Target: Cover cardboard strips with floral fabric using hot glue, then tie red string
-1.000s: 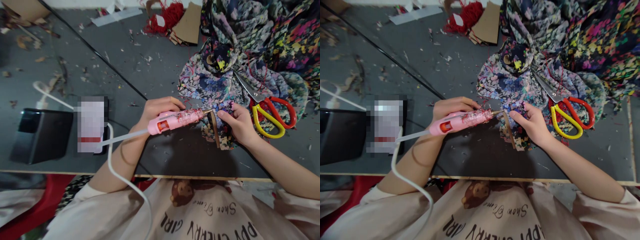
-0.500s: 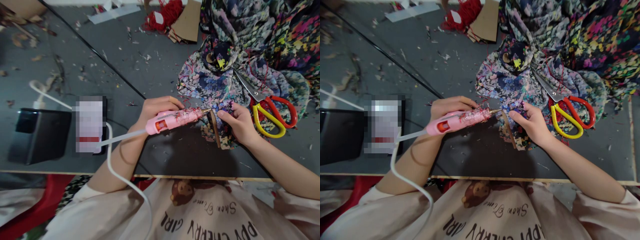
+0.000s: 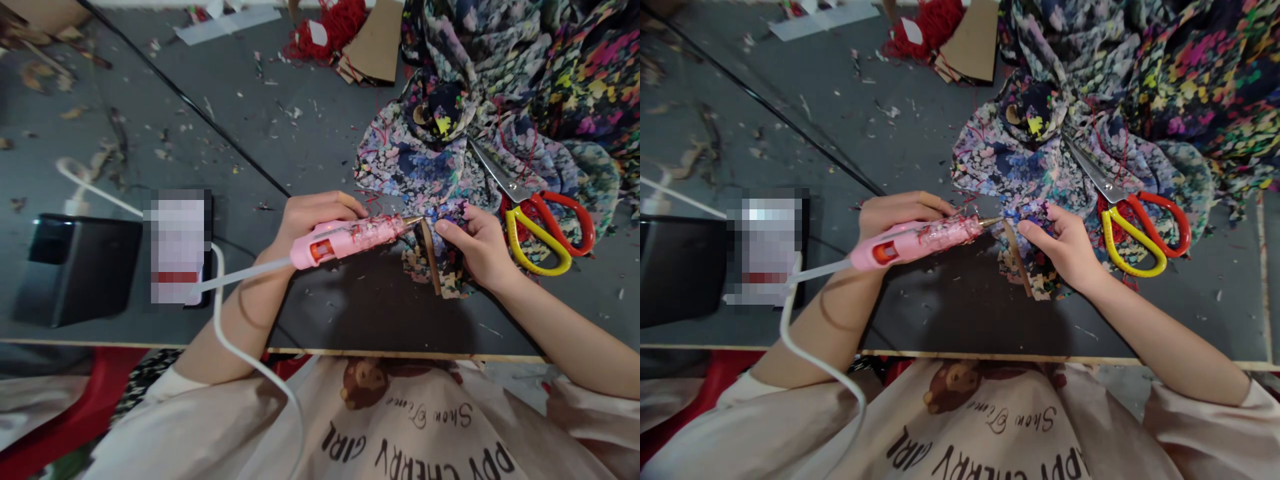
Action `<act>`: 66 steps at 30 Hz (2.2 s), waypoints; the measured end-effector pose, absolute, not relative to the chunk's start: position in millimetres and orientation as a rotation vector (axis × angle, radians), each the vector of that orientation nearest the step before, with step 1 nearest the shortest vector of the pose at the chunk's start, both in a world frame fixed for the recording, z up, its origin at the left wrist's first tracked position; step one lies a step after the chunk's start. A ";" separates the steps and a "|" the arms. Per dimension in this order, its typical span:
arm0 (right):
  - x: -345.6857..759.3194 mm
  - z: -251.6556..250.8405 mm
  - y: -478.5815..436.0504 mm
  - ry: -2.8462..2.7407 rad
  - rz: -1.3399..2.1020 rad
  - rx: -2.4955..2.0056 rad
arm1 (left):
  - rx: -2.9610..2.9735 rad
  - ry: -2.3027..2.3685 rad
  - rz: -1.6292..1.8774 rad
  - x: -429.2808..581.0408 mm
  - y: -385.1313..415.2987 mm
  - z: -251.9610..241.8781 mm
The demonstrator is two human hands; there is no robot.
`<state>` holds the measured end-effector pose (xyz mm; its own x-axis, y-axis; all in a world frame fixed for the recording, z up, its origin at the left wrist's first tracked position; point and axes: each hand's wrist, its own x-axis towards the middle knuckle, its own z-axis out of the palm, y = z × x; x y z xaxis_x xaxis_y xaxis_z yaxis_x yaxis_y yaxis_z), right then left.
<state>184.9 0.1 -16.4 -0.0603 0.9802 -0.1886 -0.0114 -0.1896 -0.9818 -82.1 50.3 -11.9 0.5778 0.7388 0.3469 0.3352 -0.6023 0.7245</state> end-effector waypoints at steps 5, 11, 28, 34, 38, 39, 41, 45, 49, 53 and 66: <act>185.4 -15.8 -0.2 -1.153 1.397 -1.294 | 2.243 0.807 0.925 -79.1 50.3 -9.0; 184.2 -16.9 -0.3 -1.172 1.374 -1.311 | 2.224 0.830 0.863 -79.1 51.1 -5.8; 183.5 -19.6 -1.2 -1.076 1.371 -1.308 | 2.349 0.719 0.761 -81.0 51.3 -8.5; 182.2 -19.3 -0.7 -1.051 1.334 -1.281 | 2.288 0.787 0.848 -81.3 49.6 -8.4; 182.7 -15.2 0.0 -1.132 1.326 -1.338 | 2.276 0.830 0.864 -80.5 48.8 -7.8; 183.0 -14.3 0.2 -1.155 1.319 -1.340 | 2.275 0.835 0.860 -80.4 48.6 -7.7; 183.7 -13.2 0.4 -1.187 1.305 -1.329 | 2.274 0.840 0.861 -80.3 48.3 -7.9; 184.0 -12.7 0.7 -1.212 1.310 -1.314 | 2.293 0.830 0.895 -79.9 47.7 -9.3; 182.6 -11.2 1.5 -1.236 1.298 -1.306 | 2.343 0.761 0.983 -78.4 48.3 -9.6; 181.8 -9.4 1.7 -1.262 1.277 -1.311 | 2.363 0.759 0.958 -78.9 48.9 -9.4; 181.1 -6.6 1.9 -1.305 1.243 -1.325 | 2.349 0.788 0.938 -80.7 46.9 -8.3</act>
<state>181.1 1.9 -6.6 -0.0504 0.9960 -0.0740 0.1226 -0.0674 -0.9902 -80.7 46.9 -8.3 0.5977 0.6632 0.4504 0.3286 -0.7152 0.6169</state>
